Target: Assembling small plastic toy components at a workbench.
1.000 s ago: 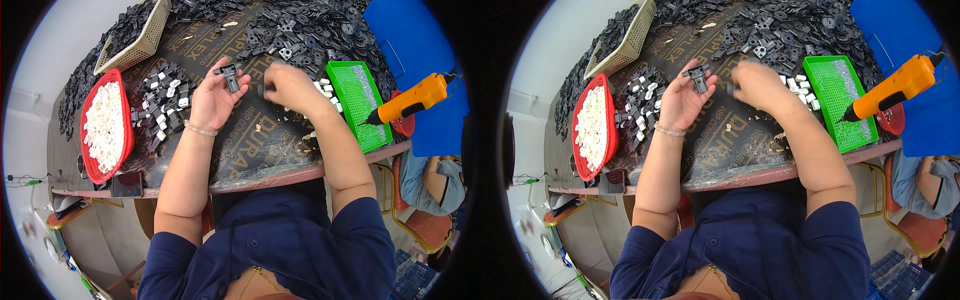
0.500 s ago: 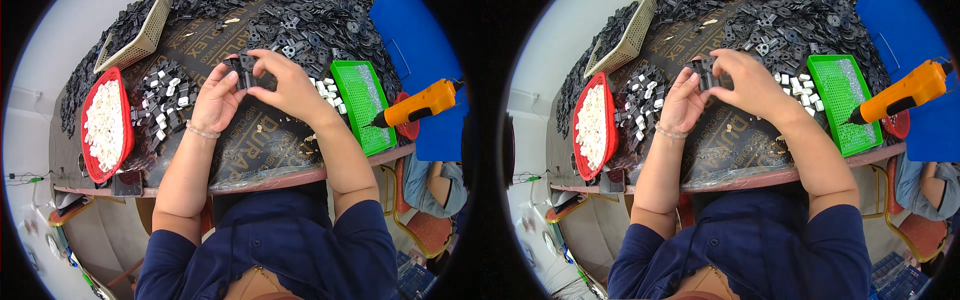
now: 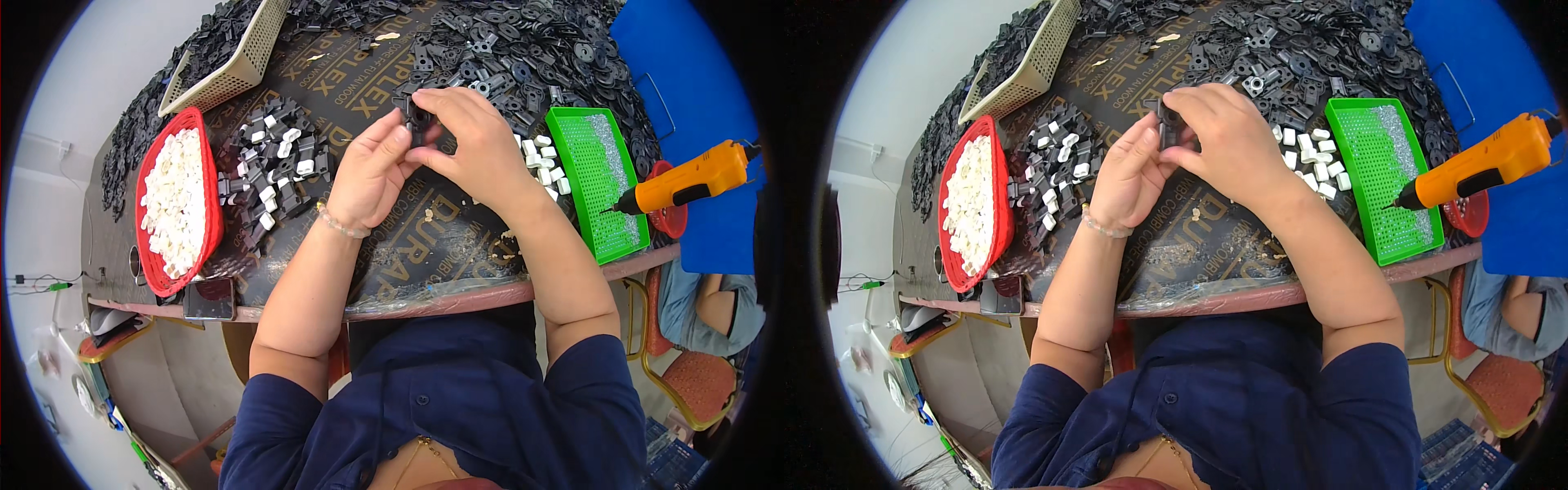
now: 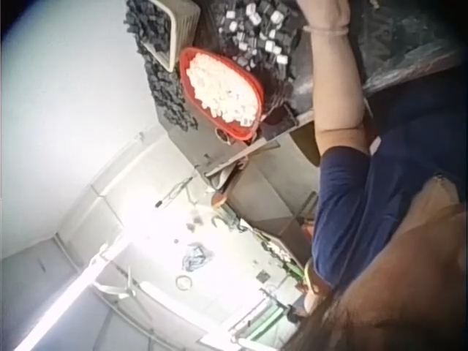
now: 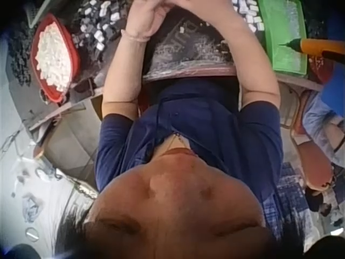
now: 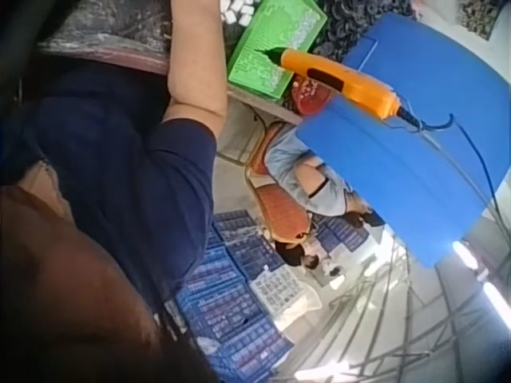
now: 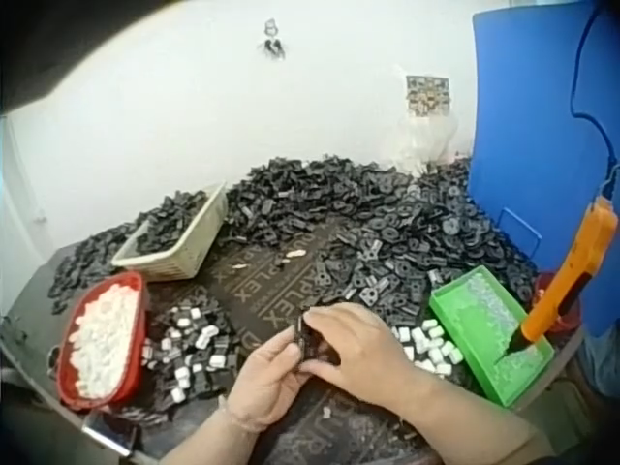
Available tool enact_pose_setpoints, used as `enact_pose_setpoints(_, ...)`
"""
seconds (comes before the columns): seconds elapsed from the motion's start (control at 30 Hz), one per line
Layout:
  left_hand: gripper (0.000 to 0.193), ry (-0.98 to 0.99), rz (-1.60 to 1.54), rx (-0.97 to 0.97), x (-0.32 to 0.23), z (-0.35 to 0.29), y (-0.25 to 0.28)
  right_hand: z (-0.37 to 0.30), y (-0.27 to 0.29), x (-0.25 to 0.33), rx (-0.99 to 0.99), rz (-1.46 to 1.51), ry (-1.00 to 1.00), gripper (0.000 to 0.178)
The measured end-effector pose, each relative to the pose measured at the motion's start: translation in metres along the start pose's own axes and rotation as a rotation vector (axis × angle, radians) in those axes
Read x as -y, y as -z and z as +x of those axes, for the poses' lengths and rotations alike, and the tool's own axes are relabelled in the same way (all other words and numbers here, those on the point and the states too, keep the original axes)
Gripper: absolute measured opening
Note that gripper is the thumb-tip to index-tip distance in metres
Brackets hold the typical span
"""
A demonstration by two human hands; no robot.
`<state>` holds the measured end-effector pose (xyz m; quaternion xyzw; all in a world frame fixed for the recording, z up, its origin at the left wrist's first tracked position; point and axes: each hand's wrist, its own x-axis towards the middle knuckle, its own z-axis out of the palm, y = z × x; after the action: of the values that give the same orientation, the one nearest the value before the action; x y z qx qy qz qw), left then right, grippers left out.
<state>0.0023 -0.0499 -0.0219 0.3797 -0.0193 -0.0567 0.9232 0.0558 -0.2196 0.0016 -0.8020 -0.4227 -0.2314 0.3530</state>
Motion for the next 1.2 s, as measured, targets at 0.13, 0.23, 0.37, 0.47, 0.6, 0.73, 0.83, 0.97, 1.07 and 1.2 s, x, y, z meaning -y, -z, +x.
enact_pose_setpoints(0.13, 0.031, -0.03, 0.306, -0.003, -0.001, 0.0, 0.006, 0.004, 0.016, -0.002, 0.156, 0.3, -0.346, 0.053)
enact_pose_setpoints(0.23, 0.029, -0.03, 0.583, -0.012, -0.004, -0.001, 0.003, 0.002, 0.017, -0.02, 0.203, 0.502, -0.482, 0.032)
enact_pose_setpoints(0.37, 0.03, -0.13, 0.709, -0.04, 0.005, -0.002, 0.013, 0.008, 0.024, -0.012, 0.358, 0.575, -0.718, 0.023)
enact_pose_setpoints(0.47, 0.029, -0.104, 0.687, -0.033, -0.004, -0.006, 0.005, 0.006, 0.027, -0.007, 0.285, 0.693, -0.599, 0.022)
enact_pose_setpoints(0.6, 0.024, -0.068, 0.656, -0.088, -0.004, -0.003, 0.006, 0.005, 0.031, -0.008, 0.304, 0.65, -0.647, 0.024)
enact_pose_setpoints(0.73, 0.015, -0.025, 0.147, -0.175, -0.014, 0.009, 0.027, -0.007, 0.046, -0.012, 0.619, -0.039, -0.447, 0.026)
enact_pose_setpoints(0.83, 0.014, -0.033, 0.008, -0.147, -0.016, 0.011, 0.039, -0.021, 0.027, -0.021, 0.774, -0.317, -0.231, 0.025)
enact_pose_setpoints(0.97, 0.025, -0.031, -0.051, -0.134, -0.015, 0.01, 0.033, -0.016, 0.014, -0.027, 0.557, -0.195, -0.278, 0.02)
enact_pose_setpoints(1.07, 0.034, -0.023, -0.051, -0.16, -0.017, 0.006, 0.022, -0.002, 0.014, -0.01, 0.266, 0.169, -0.377, 0.02)
enact_pose_setpoints(1.2, 0.039, -0.027, 0.018, -0.119, -0.014, 0.003, 0.018, -0.001, -0.002, -0.001, -0.058, 0.574, -0.414, 0.02)
